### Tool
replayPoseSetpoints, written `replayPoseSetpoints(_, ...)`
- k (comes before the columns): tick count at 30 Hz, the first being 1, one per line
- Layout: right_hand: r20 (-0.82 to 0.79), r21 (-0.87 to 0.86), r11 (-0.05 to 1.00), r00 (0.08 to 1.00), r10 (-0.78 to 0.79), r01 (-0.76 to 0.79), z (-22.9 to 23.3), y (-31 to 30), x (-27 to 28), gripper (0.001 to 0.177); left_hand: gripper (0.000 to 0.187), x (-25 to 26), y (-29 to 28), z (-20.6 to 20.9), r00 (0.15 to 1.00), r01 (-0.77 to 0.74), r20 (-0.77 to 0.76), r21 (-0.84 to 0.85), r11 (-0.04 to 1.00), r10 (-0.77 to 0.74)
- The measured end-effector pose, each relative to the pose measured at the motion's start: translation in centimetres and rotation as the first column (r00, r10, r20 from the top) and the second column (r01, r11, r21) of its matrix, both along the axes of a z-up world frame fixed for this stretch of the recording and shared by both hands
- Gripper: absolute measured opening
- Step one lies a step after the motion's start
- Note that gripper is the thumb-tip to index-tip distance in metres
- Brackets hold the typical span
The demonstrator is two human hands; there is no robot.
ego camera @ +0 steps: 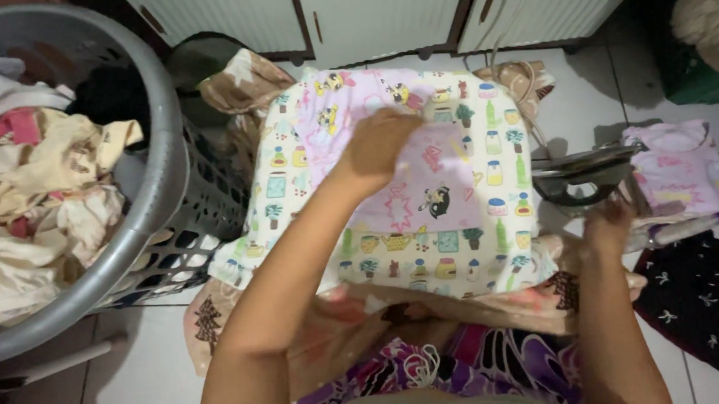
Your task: Ironing small pieces of baby or toddler clothing on a flat surface.
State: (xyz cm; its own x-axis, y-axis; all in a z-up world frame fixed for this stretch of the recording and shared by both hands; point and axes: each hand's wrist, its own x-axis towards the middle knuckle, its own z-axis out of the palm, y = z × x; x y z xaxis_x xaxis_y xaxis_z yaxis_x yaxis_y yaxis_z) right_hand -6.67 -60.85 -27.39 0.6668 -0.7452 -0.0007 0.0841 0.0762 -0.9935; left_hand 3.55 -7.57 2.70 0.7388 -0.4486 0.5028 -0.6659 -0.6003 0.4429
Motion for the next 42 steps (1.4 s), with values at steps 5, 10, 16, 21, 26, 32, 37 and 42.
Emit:
replayPoseSetpoints(5,-0.066,-0.449,0.851,0.96,0.272,-0.271,0.1,0.4,3.8,0.061,0.033,5.7,-4.2,-1.2,0.993,0.004,0.103,0.475,0.88,-0.06)
replayPoseSetpoints(10,-0.407,-0.772,0.51,0.911,0.066,-0.381,8.3,1.3,2.7,0.033,0.047,5.2,-2.1,0.5,0.998,-0.064,0.035,0.564,0.824,0.053)
replayPoseSetpoints(16,-0.491,-0.828,0.26,0.867,0.091,-0.496,30.4,11.9,2.9,0.046,0.05,2.3,4.2,-1.7,0.905,-0.415,-0.025,0.168,0.894,0.424)
replayPoseSetpoints(21,-0.589,-0.805,-0.01,0.797,0.135,-0.593,40.5,24.2,2.0,0.046,0.045,-2.3,6.3,-0.3,0.61,-0.719,-0.423,0.06,0.692,0.67)
replayPoseSetpoints(26,-0.675,-0.736,-0.275,0.635,0.376,-0.619,39.2,31.4,3.2,0.043,0.041,-3.5,4.8,-2.6,0.564,-0.72,-0.42,0.17,0.673,0.711)
replayPoseSetpoints(32,-0.824,-0.564,-0.104,0.566,0.016,-0.819,40.4,28.4,7.2,0.044,0.04,-3.7,6.2,-4.3,0.692,-0.713,-0.296,-0.139,0.688,0.658)
replayPoseSetpoints(37,-0.756,-0.642,-0.368,0.635,0.16,-0.672,37.6,26.1,10.2,0.047,0.041,-5.3,7.0,-2.6,0.633,-0.659,-0.426,0.142,0.738,0.647)
replayPoseSetpoints(42,-0.789,-0.599,-0.519,0.561,0.252,-0.609,37.4,33.2,11.2,0.049,0.039,-5.7,7.5,-3.7,0.647,-0.686,-0.373,0.096,0.721,0.666)
